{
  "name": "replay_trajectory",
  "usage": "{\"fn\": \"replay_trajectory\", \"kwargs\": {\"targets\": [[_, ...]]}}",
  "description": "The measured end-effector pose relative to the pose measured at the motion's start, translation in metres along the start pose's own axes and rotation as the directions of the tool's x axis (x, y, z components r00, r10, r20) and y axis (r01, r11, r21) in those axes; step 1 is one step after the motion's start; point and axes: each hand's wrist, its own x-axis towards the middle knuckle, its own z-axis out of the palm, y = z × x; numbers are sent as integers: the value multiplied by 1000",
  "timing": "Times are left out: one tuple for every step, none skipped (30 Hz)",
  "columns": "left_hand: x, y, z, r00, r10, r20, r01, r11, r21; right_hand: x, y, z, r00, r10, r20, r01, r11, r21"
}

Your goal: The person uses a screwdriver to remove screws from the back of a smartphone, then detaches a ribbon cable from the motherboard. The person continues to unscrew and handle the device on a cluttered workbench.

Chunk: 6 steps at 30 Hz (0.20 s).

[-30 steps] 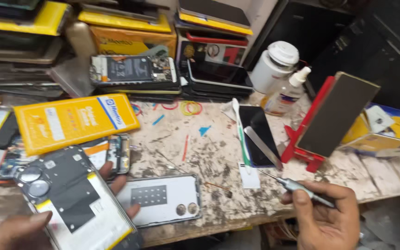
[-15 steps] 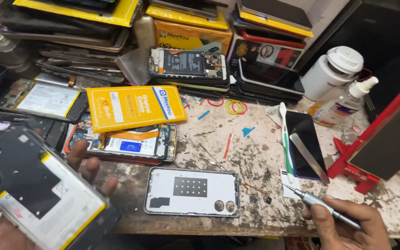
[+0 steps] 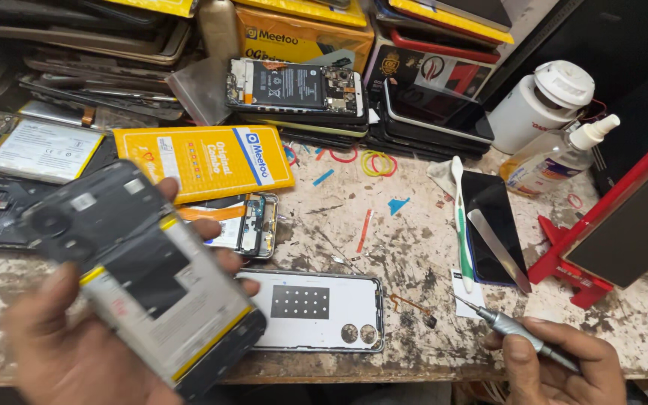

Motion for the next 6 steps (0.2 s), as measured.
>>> {"fn": "replay_trajectory", "kwargs": {"targets": [[4, -7, 12, 1000, 28, -3, -28, 1000, -10, 0, 0, 1, 1000, -17, 9, 17, 1000, 23], [7, -12, 24, 998, 56, -4, -56, 998, -19, 0, 0, 1, 1000, -5, 14, 5, 1000, 21], [9, -15, 36, 998, 59, 4, -59, 998, -27, -1, 0, 0, 1000, 7, 19, -7, 1000, 19], [13, -16, 48, 998, 66, 13, -66, 997, -32, -2, 0, 2, 1000, 18, 26, -18, 1000, 21], [17, -14, 60, 997, 76, 23, -75, 997, -36, -3, -1, 6, 998, -31, 51, 30, 999, 25], [-55, 26, 74, 996, 81, 27, -80, 996, -32, -5, -1, 8, 994, -80, 76, 78, 997, 28]]}}
